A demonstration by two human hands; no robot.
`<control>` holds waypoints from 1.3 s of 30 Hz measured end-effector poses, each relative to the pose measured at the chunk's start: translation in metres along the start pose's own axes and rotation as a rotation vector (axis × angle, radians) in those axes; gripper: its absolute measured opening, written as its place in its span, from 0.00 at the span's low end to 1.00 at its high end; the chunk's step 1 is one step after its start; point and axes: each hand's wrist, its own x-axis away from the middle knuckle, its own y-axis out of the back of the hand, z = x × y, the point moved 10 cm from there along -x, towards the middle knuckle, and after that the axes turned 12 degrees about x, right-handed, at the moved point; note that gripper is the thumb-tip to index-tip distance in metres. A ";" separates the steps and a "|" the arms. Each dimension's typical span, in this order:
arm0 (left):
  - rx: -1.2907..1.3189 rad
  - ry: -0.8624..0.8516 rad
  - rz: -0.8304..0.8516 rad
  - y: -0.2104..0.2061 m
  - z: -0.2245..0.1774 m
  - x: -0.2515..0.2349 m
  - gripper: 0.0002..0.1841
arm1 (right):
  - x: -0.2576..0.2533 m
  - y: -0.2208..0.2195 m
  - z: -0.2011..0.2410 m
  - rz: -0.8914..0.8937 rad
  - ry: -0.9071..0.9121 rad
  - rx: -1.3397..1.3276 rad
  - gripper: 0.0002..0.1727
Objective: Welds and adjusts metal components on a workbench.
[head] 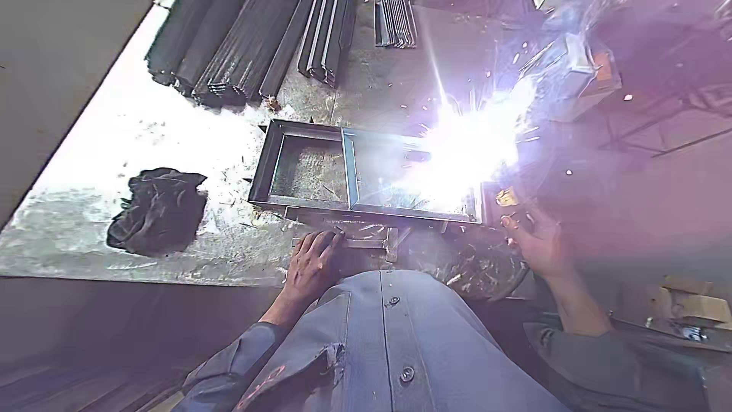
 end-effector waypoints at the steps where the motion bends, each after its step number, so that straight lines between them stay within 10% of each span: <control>1: -0.003 0.003 0.001 0.000 0.000 0.000 0.17 | 0.000 0.000 0.000 -0.005 0.002 0.006 0.34; 24: 0.046 0.049 0.029 0.002 0.000 -0.001 0.18 | 0.008 0.007 0.010 -0.086 0.073 -0.042 0.30; 39: 0.054 -0.009 0.042 -0.002 0.003 0.000 0.19 | 0.143 0.021 0.002 -0.004 -0.127 -0.195 0.37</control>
